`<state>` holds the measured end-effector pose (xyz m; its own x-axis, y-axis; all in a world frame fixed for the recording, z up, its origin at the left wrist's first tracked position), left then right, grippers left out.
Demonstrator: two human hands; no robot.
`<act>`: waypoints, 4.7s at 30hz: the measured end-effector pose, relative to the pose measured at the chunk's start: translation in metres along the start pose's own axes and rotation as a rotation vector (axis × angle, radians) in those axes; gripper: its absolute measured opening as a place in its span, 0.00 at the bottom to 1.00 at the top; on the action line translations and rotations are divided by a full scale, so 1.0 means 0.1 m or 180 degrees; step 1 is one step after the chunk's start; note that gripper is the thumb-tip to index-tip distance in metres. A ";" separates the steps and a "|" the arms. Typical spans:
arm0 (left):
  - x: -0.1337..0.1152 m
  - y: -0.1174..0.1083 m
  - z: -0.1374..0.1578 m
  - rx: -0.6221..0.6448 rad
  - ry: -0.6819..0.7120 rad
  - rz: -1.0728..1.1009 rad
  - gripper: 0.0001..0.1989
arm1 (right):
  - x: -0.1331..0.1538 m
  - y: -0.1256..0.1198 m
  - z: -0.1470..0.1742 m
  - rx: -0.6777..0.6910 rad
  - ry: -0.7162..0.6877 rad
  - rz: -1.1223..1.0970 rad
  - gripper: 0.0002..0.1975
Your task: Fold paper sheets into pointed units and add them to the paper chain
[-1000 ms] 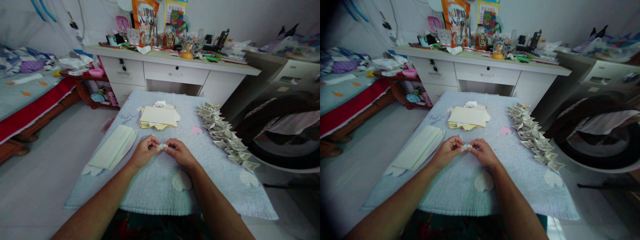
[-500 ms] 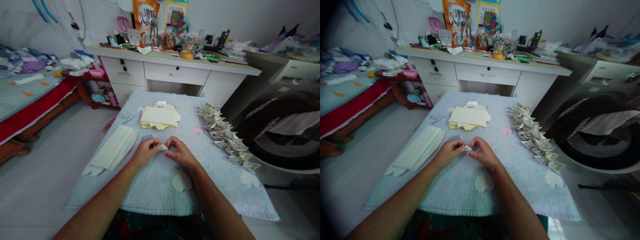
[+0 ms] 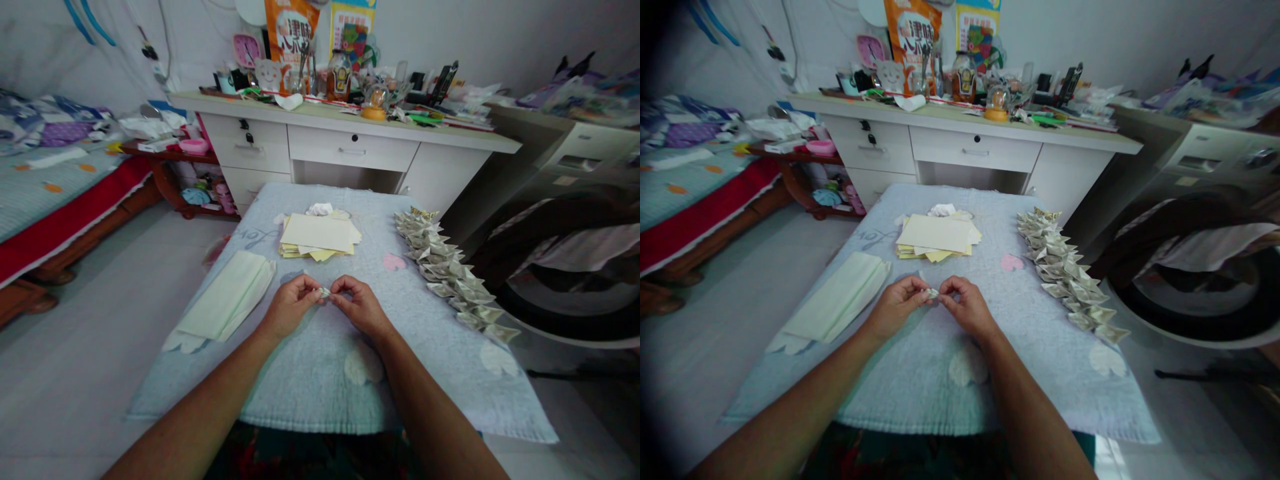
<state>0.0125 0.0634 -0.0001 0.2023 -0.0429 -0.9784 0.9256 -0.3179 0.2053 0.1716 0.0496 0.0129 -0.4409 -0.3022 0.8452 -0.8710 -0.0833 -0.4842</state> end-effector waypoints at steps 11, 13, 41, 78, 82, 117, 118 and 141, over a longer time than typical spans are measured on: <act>-0.03 0.01 0.02 -0.0033 0.0211 0.0182 0.06 | 0.02 -0.01 0.01 0.0064 -0.0308 0.0347 0.07; -0.04 0.02 0.03 -0.0051 0.0209 0.0166 0.06 | 0.03 -0.02 0.01 0.0031 -0.0281 0.0398 0.07; 0.03 -0.05 0.00 -0.0211 0.0308 -0.0807 0.06 | 0.02 -0.01 0.02 -0.0068 -0.0347 0.0398 0.06; -0.11 0.09 0.06 0.0087 0.0501 -0.1291 0.08 | 0.06 -0.04 0.03 0.0078 -0.0225 0.0203 0.09; -0.10 0.07 0.04 0.0138 0.0464 -0.1430 0.09 | 0.06 -0.03 0.04 0.0173 -0.0267 0.0163 0.08; -0.02 -0.01 0.00 -0.0204 -0.0058 0.0178 0.07 | 0.07 0.05 0.05 0.0418 0.0142 -0.0487 0.11; -0.01 -0.01 -0.01 -0.0176 -0.0052 0.0165 0.07 | 0.07 0.06 0.06 0.0481 0.0151 -0.0493 0.11; -0.08 0.08 0.04 0.0023 0.0575 -0.1281 0.11 | 0.04 0.10 0.06 0.0414 0.0284 -0.0626 0.14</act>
<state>0.0173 0.0576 0.0096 -0.1207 0.2520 -0.9602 0.9400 -0.2821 -0.1921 0.1626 0.0421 0.0100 -0.2881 -0.1836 0.9398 -0.9092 -0.2556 -0.3287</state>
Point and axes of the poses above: each hand's wrist, its own z-axis away from the middle knuckle, its own y-axis out of the palm, x = y × z, the point moved 4 cm from there along -z, towards the middle knuckle, and after that the axes turned 10 degrees about z, right-handed, at the moved point
